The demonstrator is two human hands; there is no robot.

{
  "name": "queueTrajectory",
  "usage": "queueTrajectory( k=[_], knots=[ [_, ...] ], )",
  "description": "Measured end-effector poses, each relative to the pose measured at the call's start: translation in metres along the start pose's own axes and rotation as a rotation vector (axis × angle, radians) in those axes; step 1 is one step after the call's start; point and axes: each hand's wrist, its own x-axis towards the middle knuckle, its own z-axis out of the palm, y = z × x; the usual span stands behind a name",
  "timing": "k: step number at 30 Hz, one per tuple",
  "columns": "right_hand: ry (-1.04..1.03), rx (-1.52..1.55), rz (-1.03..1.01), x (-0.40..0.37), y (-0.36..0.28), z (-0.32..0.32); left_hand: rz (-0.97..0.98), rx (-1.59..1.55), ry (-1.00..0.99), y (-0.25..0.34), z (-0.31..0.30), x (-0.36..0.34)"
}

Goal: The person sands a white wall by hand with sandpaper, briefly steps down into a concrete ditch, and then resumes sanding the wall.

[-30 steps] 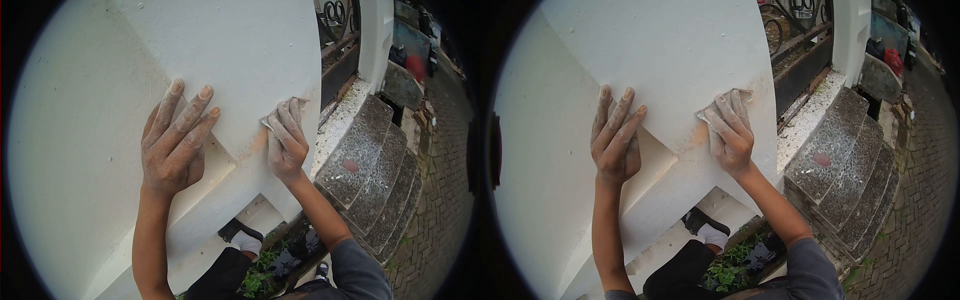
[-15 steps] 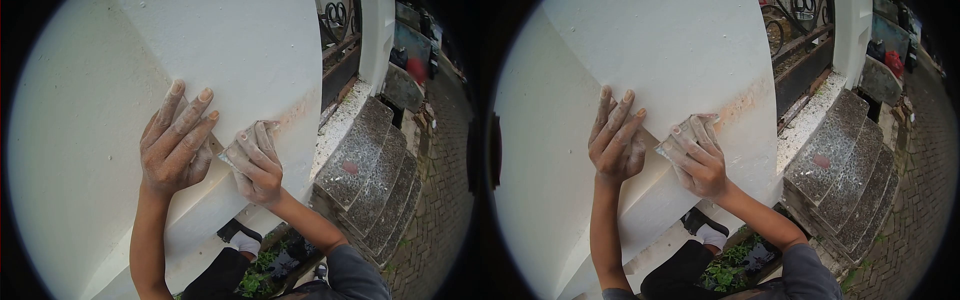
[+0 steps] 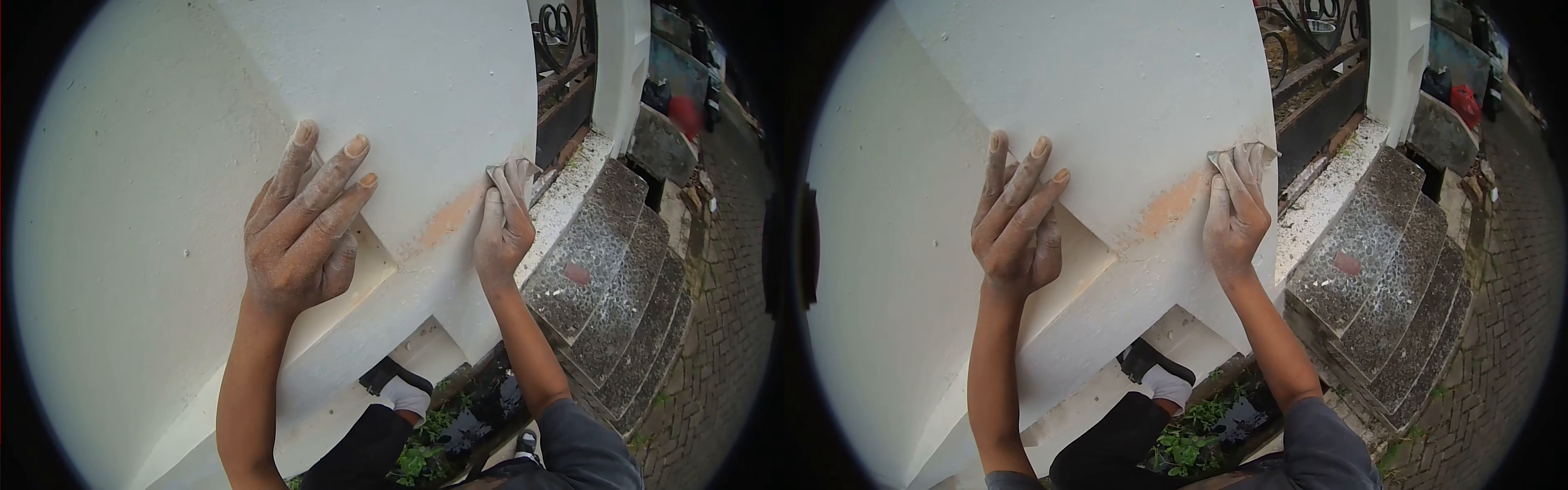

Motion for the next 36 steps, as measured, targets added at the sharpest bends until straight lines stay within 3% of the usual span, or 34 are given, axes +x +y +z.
queueTrajectory(
  k=[2, 3, 6, 9, 12, 16, 19, 21, 22, 24, 26, 27, 29, 30, 34, 36],
  knots=[
    [-0.010, -0.073, -0.181, -0.017, -0.027, 0.020, 0.010, -0.006, 0.034, 0.001, 0.003, 0.002],
    [-0.202, -0.041, -0.312, -0.028, -0.050, 0.022, -0.006, -0.009, 0.016, 0.002, 0.002, 0.003],
    [-0.177, -0.052, -0.412, -0.019, -0.020, 0.015, -0.018, -0.017, -0.023, 0.002, -0.002, 0.002],
    [0.086, -0.114, -0.074, 0.006, 0.018, 0.003, 0.015, -0.004, -0.002, -0.001, -0.001, 0.002],
    [-0.087, -0.078, -0.277, -0.017, -0.029, 0.018, -0.004, 0.000, 0.012, 0.002, 0.002, 0.003],
    [-0.122, -0.099, -0.425, -0.004, -0.006, 0.008, 0.009, 0.059, -0.027, 0.002, -0.002, 0.002],
    [0.035, -0.016, -0.105, 0.009, -0.001, 0.005, 0.007, 0.047, -0.016, 0.002, -0.001, 0.003],
    [-0.015, -0.117, -0.255, -0.001, -0.029, 0.016, -0.016, 0.023, -0.001, 0.004, 0.001, 0.003],
    [-0.239, -0.029, -0.363, -0.018, -0.048, 0.016, -0.024, 0.017, -0.003, 0.003, 0.001, 0.002],
    [-0.379, 0.032, -0.496, -0.018, -0.038, 0.009, -0.030, 0.008, -0.027, 0.005, -0.001, 0.000],
    [-0.090, -0.141, -0.451, 0.010, 0.002, 0.001, -0.021, 0.025, -0.044, 0.002, -0.003, 0.000],
    [0.040, -0.140, -0.298, 0.026, 0.014, -0.003, -0.018, 0.017, -0.030, 0.001, -0.002, 0.002],
    [0.074, -0.061, -0.072, 0.023, 0.004, 0.001, -0.040, -0.009, -0.011, 0.005, 0.002, 0.002],
    [0.100, -0.139, -0.209, 0.013, -0.006, 0.014, -0.039, -0.005, -0.003, 0.005, 0.003, 0.001],
    [-0.272, -0.046, -0.513, -0.013, -0.023, 0.011, -0.024, 0.028, -0.028, 0.006, 0.002, -0.001],
    [-0.069, -0.174, -0.375, 0.015, 0.016, -0.004, -0.012, 0.037, -0.024, 0.002, 0.001, 0.000]
  ],
)
